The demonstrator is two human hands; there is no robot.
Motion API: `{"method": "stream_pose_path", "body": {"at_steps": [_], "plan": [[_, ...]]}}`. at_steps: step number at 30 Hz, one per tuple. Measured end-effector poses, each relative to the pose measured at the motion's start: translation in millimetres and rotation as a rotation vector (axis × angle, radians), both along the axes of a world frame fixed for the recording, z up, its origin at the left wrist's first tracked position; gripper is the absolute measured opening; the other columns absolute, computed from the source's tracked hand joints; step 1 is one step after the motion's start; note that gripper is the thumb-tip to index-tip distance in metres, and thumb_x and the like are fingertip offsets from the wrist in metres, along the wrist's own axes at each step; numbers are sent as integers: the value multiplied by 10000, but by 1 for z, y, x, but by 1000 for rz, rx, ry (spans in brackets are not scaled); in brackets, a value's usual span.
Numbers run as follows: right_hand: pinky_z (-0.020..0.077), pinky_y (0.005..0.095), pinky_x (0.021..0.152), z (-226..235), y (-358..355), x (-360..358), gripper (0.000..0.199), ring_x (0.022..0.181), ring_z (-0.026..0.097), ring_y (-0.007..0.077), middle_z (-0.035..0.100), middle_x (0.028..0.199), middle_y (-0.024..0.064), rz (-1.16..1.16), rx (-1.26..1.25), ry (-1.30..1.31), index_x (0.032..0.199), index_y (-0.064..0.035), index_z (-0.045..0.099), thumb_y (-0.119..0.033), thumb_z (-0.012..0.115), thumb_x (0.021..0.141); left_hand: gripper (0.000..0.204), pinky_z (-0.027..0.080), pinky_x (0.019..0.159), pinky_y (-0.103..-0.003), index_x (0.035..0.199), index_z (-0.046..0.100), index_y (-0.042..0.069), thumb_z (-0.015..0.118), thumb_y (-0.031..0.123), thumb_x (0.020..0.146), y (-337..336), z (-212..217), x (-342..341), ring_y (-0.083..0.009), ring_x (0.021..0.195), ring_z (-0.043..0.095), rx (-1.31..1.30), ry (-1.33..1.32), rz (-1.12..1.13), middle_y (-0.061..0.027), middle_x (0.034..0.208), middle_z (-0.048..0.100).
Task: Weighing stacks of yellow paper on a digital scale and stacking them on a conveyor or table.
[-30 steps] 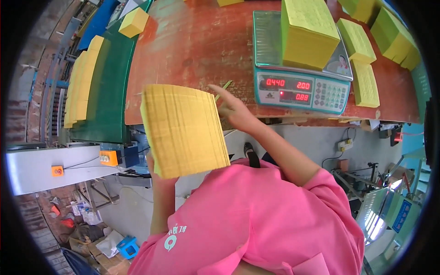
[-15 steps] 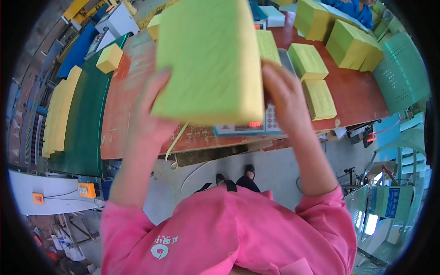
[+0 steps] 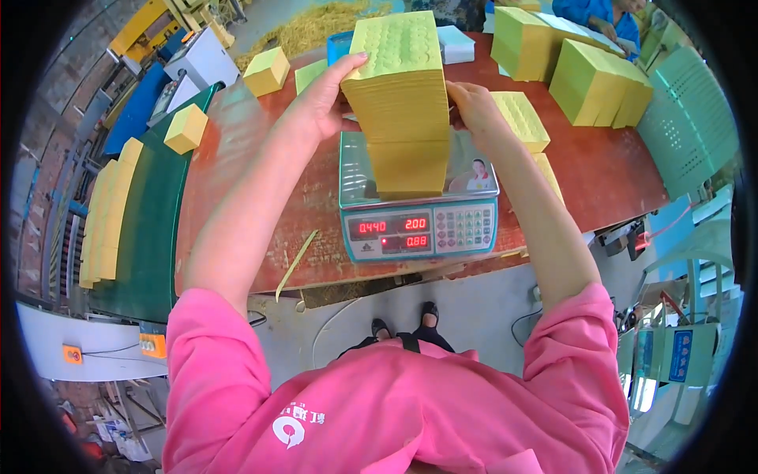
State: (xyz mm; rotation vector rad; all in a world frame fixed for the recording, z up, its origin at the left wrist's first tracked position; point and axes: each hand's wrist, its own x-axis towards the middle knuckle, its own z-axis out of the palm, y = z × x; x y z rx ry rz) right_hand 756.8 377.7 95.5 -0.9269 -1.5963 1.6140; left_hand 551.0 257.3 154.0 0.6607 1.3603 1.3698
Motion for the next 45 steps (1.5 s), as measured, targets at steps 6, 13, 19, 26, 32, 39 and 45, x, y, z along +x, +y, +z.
{"method": "stream_pose_path", "body": {"at_steps": [6, 13, 19, 26, 32, 39, 45], "plan": [[394, 265, 545, -6, 0, 4, 284, 579, 545, 111, 638, 748, 34, -7, -2, 27, 860, -10, 677, -258, 560, 933, 592, 421, 731, -401, 1150, 618, 142, 736, 554, 743, -1, 0, 8, -203, 899, 522, 11, 97, 8, -53, 995, 581], [421, 301, 564, -17, -8, -4, 310, 608, 563, 136, 644, 746, 49, -63, 92, -18, 885, 19, 681, -255, 545, 935, 588, 417, 743, -390, 1134, 627, 140, 729, 568, 745, -5, -9, 0, -179, 878, 516, -12, 114, 16, -39, 977, 582], [475, 372, 666, -28, -18, -8, 401, 652, 581, 244, 622, 713, 173, -297, 466, -213, 1001, 14, 671, -347, 503, 953, 621, 421, 854, -353, 1182, 623, 123, 636, 630, 823, -10, -31, -1, -182, 923, 560, 75, 74, 85, -63, 1068, 609], [463, 294, 651, -60, -63, 26, 333, 706, 577, 133, 644, 845, 82, -380, 227, 0, 1070, -1, 679, -270, 500, 988, 418, 504, 839, -363, 1201, 611, 11, 705, 248, 870, -143, -135, -4, -265, 971, 629, 207, 1208, 291, -126, 1163, 628], [416, 219, 609, -81, -119, 73, 275, 712, 562, 76, 612, 885, 31, -364, 49, 269, 1078, 5, 675, -187, 492, 1008, 228, 507, 706, -460, 1014, 582, 37, 653, 92, 805, -276, -216, -10, -374, 879, 612, -430, 1627, 235, -159, 1018, 563], [431, 235, 637, -69, -121, 78, 274, 725, 576, 91, 620, 884, 32, -357, 9, 368, 1078, 2, 676, -186, 487, 1015, 127, 491, 660, -507, 914, 568, 47, 621, 78, 803, -321, -248, -23, -399, 802, 606, -539, 1620, 51, -177, 938, 569], [432, 237, 646, -76, -109, 96, 289, 747, 581, 94, 623, 889, 30, -299, -9, 349, 1079, 4, 675, -198, 475, 1022, 277, 506, 789, -463, 1002, 654, 36, 678, 246, 823, -421, -260, -3, -394, 965, 643, -1035, 1227, -815, -210, 996, 676]]}}
